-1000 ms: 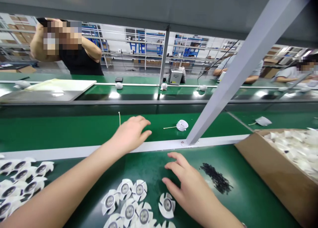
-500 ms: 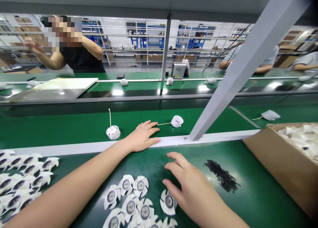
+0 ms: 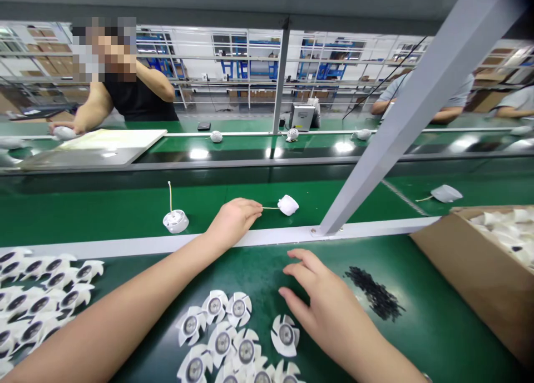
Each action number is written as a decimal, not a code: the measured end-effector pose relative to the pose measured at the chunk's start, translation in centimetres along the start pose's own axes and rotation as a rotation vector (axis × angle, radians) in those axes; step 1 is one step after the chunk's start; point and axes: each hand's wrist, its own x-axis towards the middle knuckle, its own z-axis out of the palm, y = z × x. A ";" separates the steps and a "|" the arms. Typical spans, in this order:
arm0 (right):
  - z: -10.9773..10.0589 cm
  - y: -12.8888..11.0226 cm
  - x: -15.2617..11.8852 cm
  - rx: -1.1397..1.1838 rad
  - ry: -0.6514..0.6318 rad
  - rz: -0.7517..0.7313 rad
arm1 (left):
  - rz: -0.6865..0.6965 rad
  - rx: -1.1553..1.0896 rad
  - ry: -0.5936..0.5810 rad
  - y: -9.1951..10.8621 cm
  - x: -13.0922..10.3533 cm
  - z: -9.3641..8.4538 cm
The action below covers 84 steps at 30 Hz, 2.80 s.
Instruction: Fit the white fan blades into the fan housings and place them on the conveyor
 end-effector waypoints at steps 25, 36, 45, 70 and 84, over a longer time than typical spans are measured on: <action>-3.0 -0.5 -0.3 0.244 -0.100 -0.286 | 0.240 -0.320 -0.206 11.4 -0.5 -11.0; -4.1 -0.1 -1.2 0.279 -0.418 -0.205 | 0.181 -0.277 -0.446 10.9 -0.5 -9.6; -3.5 -0.2 -0.6 0.298 -0.520 -0.122 | 0.085 -0.151 -0.555 10.4 -0.3 -8.4; -3.3 -0.6 -0.6 0.237 -0.609 -0.044 | -0.174 -0.065 -0.994 11.5 -1.3 -3.0; -3.4 0.1 0.4 -0.029 -0.017 -0.090 | -0.179 0.013 -0.099 4.8 -0.2 -6.7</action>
